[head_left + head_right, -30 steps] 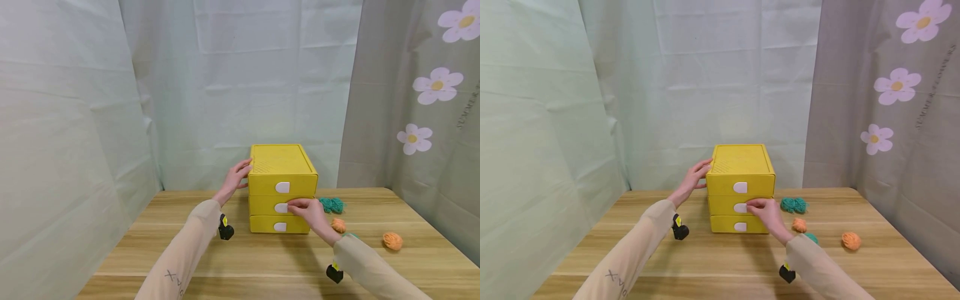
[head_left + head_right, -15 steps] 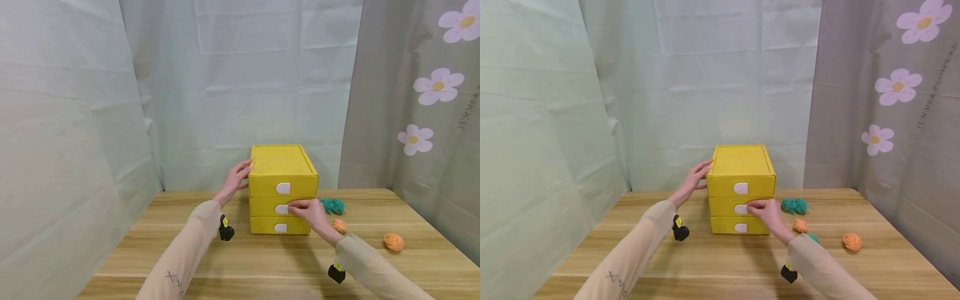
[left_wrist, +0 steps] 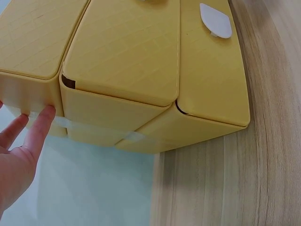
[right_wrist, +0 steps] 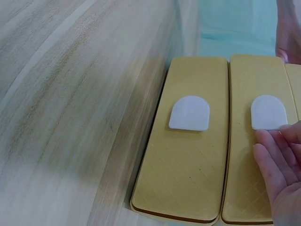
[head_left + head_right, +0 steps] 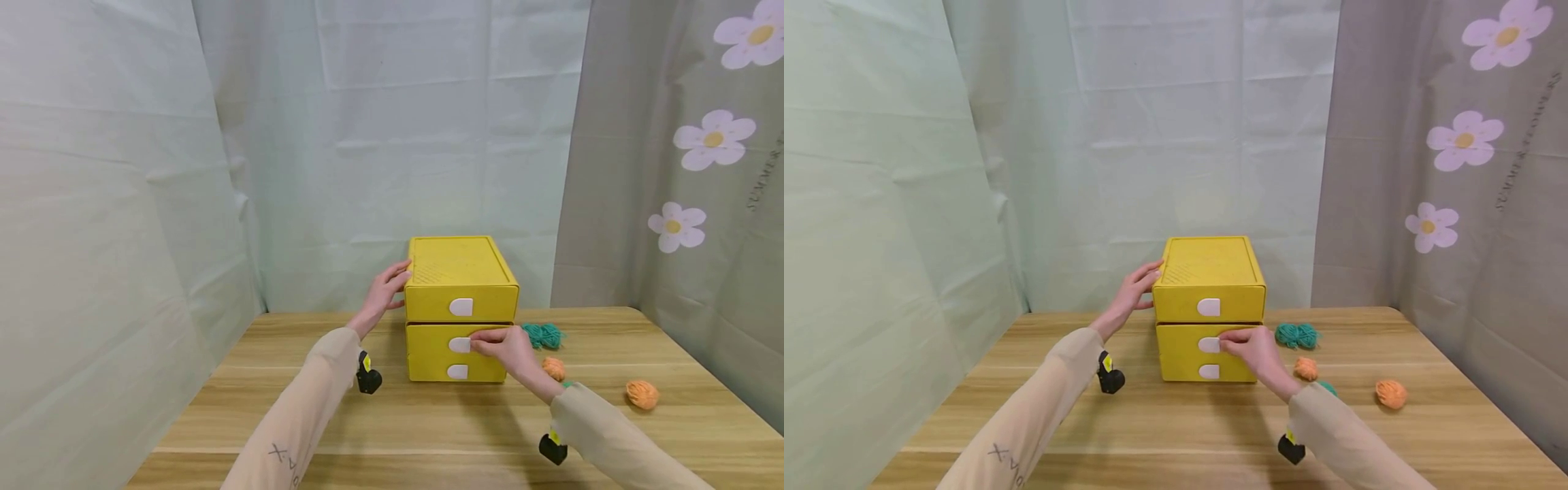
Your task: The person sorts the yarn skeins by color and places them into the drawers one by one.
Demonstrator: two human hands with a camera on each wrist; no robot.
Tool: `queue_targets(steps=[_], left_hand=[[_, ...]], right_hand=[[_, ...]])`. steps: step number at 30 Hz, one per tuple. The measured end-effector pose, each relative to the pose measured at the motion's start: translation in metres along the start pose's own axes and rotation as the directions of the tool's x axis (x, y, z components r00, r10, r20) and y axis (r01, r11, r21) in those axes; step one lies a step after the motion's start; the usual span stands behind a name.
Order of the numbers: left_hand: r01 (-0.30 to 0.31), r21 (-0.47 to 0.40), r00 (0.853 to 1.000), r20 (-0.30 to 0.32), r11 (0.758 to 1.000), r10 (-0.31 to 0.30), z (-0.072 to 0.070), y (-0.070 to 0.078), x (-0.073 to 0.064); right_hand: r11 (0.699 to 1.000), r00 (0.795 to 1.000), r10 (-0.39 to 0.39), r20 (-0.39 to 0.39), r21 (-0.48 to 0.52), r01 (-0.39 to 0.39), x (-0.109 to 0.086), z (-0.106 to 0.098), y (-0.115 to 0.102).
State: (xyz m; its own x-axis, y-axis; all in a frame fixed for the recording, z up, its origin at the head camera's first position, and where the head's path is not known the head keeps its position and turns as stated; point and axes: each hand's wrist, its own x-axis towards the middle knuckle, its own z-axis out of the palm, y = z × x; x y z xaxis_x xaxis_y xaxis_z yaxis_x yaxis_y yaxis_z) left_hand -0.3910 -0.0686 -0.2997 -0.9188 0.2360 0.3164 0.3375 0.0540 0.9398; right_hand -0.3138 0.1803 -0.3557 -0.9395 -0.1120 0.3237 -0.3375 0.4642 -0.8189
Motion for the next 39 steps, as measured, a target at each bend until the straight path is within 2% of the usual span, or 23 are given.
queue_targets(steps=[6, 20, 33, 39], left_hand=[[0.004, -0.005, 1.0, 0.001, 1.0, -0.004, 0.0, -0.001, 0.001], [0.01, -0.013, 1.0, -0.009, 1.0, -0.01, -0.001, 0.0, 0.001], [0.013, -0.014, 1.0, 0.007, 1.0, -0.013, 0.0, -0.001, 0.001], [0.006, 0.003, 1.0, -0.007, 1.0, -0.006, 0.0, 0.0, 0.001]], right_hand=[[0.999, 0.999, 0.007, 0.032, 0.032, -0.008, -0.003, -0.002, -0.003], [0.999, 0.997, -0.045, 0.056, -0.007, 0.046, -0.01, -0.004, -0.007], [0.996, 0.992, -0.085, 0.089, -0.012, 0.086, -0.017, -0.008, -0.01], [0.995, 0.989, -0.098, 0.112, -0.008, 0.099, -0.02, -0.009, -0.01]])
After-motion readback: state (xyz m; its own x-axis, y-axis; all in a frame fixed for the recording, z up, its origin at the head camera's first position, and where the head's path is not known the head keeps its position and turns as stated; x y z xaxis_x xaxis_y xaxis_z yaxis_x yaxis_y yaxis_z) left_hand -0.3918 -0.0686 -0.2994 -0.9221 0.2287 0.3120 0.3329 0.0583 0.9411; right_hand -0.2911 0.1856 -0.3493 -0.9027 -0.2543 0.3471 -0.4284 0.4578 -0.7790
